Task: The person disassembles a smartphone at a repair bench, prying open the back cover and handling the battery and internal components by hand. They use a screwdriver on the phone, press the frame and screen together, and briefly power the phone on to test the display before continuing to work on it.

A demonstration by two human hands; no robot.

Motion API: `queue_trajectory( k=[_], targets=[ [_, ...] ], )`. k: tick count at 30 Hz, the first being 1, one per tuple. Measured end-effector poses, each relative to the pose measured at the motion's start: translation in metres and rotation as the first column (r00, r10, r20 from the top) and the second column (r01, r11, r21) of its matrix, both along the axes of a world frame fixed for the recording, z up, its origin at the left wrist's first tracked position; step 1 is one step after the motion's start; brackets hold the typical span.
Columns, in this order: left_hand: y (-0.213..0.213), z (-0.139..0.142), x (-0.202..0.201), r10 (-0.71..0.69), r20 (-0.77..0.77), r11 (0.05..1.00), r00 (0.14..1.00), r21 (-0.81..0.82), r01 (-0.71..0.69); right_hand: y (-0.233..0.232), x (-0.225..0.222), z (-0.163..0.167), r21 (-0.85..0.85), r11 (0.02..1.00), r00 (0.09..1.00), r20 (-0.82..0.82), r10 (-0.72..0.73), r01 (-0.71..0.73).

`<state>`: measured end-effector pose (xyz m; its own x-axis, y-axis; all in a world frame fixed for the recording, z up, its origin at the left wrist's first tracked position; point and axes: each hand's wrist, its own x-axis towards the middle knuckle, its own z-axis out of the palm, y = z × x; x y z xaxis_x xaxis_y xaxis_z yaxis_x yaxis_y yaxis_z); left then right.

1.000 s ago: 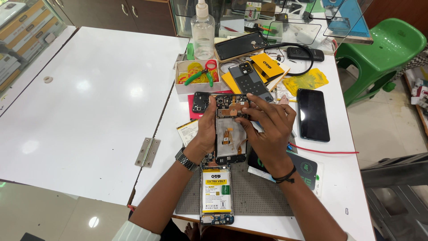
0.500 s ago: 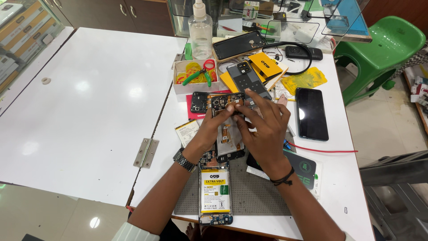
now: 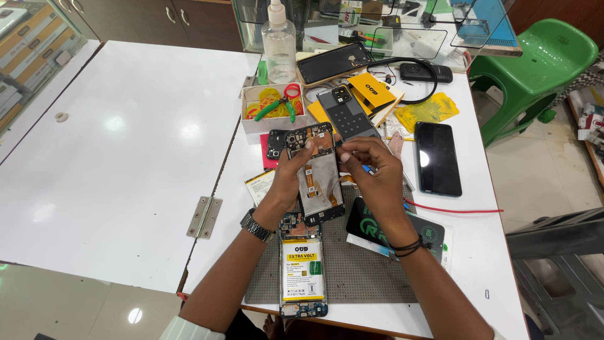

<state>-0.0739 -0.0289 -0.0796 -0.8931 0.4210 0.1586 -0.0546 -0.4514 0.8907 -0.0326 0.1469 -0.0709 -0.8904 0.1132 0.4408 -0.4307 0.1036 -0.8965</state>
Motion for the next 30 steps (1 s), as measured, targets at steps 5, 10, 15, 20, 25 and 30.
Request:
queue_trajectory(
  k=[5, 10, 15, 20, 25, 30],
  targets=[
    [0.001, -0.003, -0.003, -0.031, -0.087, 0.998, 0.996, -0.052, 0.027, 0.0, 0.005, 0.007, 0.184, 0.977, 0.994, -0.011, -0.112, 0.112],
    [-0.001, -0.002, -0.001, -0.024, -0.166, 0.986, 0.986, -0.167, -0.004, -0.002, 0.008, 0.011, 0.236, 0.952, 0.981, -0.04, -0.189, 0.193],
    [0.002, -0.003, -0.001, 0.004, -0.195, 0.984, 0.981, -0.173, -0.038, -0.002, 0.009, 0.008, 0.23, 0.954, 0.981, -0.05, -0.186, 0.193],
    [-0.002, -0.01, -0.003, 0.046, -0.107, 0.99, 0.993, -0.126, -0.06, -0.004, 0.008, 0.011, 0.144, 0.988, 0.998, 0.014, -0.06, 0.057],
    [0.003, -0.014, -0.006, 0.204, -0.049, 0.968, 0.978, -0.137, -0.208, -0.008, 0.01, 0.015, 0.38, 0.919, 0.995, -0.041, -0.092, 0.101],
    [0.002, -0.007, -0.004, 0.191, -0.075, 0.982, 0.979, -0.003, -0.191, -0.008, 0.013, 0.012, 0.315, 0.937, 0.987, -0.106, -0.12, 0.148]
  ],
)
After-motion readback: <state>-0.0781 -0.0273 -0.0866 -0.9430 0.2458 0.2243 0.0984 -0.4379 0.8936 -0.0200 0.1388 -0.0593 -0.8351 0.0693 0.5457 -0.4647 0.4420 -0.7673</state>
